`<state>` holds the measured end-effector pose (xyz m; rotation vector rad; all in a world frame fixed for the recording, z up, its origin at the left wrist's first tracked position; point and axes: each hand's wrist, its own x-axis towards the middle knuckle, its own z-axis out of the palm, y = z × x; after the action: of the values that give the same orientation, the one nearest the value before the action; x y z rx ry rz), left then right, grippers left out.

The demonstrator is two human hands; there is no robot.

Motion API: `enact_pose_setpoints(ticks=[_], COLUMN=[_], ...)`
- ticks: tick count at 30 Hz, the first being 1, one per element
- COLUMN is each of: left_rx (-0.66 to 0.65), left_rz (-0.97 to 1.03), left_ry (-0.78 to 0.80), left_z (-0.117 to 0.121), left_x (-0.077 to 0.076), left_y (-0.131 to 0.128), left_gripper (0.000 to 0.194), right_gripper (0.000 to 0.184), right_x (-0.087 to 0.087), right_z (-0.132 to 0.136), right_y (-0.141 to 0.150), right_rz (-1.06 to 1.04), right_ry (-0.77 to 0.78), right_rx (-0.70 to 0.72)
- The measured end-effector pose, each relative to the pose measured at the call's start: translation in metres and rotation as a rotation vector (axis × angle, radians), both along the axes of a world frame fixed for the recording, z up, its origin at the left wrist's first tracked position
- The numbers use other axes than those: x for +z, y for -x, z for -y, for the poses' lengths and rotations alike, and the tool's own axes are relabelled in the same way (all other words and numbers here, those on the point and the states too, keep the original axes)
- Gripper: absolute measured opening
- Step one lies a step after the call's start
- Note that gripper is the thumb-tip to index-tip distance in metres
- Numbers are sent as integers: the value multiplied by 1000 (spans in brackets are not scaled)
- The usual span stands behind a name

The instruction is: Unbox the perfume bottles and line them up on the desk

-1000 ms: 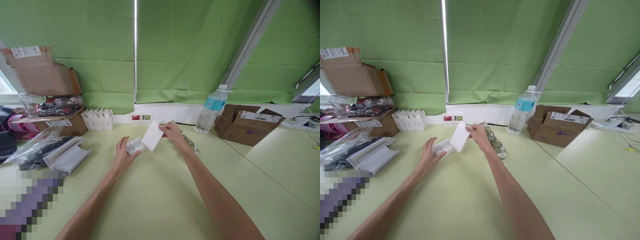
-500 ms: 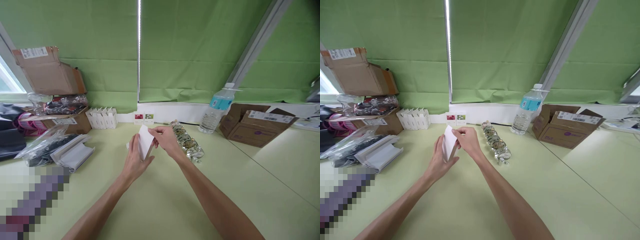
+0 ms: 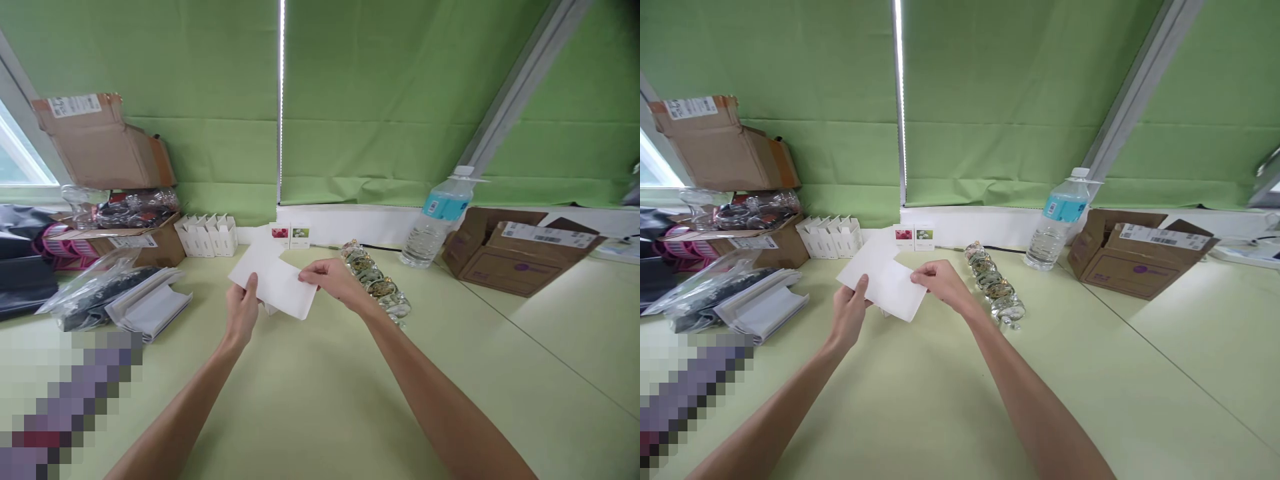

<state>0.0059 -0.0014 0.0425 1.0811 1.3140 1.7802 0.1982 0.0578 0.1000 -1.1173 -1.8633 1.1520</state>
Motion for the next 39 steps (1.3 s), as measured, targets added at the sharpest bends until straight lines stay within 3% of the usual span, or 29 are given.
enact_pose_setpoints(ticks=[3, 6, 9, 11, 14, 17, 20, 22, 25, 28, 32, 36, 39], left_rx=[124, 270, 325, 308, 182, -104, -397, -490, -525, -495, -370, -139, -51], left_rz=[33, -25, -140, -220, -276, -147, 75, 179, 249, 251, 139, -69, -176], left_ry=[-35, -68, -116, -99, 23, 106, 114, 111, 103, 98, 95, 55, 32], left_z=[-2, 2, 7, 8, 7, 5, 4, 3, 0, -3, -7, -12, -12], left_x=[1, 6, 11, 14, 14, 11, 8, 5, 2, -1, -4, -4, -3], left_y=[9, 13, 13, 13, 13, 13, 14, 16, 20, 23, 29, 44, 59], left_gripper=[50, 77, 90, 70, 47, 74, 101, 106, 107, 106, 102, 95, 88], right_gripper=[19, 22, 22, 23, 27, 37, 47, 51, 61, 66, 62, 32, 24], right_x=[-12, -22, -28, -30, -31, -32, -34, -35, -37, -37, -35, -35, -36], right_z=[-1, 0, 1, 1, 1, 0, -3, -7, -12, -11, -6, -5, -4], right_y=[6, 14, 18, 20, 21, 23, 21, 18, 15, 14, 16, 15, 13], right_rz=[91, 93, 28, -21, -77, -221, -429, -555, -677, -694, -555, -401, -293], right_ry=[-117, -210, -43, 60, 67, 86, 233, 365, 465, 480, 428, 186, 133], right_rx=[31, -67, -64, -63, -139, -154, -94, -42, 15, 53, 65, -95, -208])
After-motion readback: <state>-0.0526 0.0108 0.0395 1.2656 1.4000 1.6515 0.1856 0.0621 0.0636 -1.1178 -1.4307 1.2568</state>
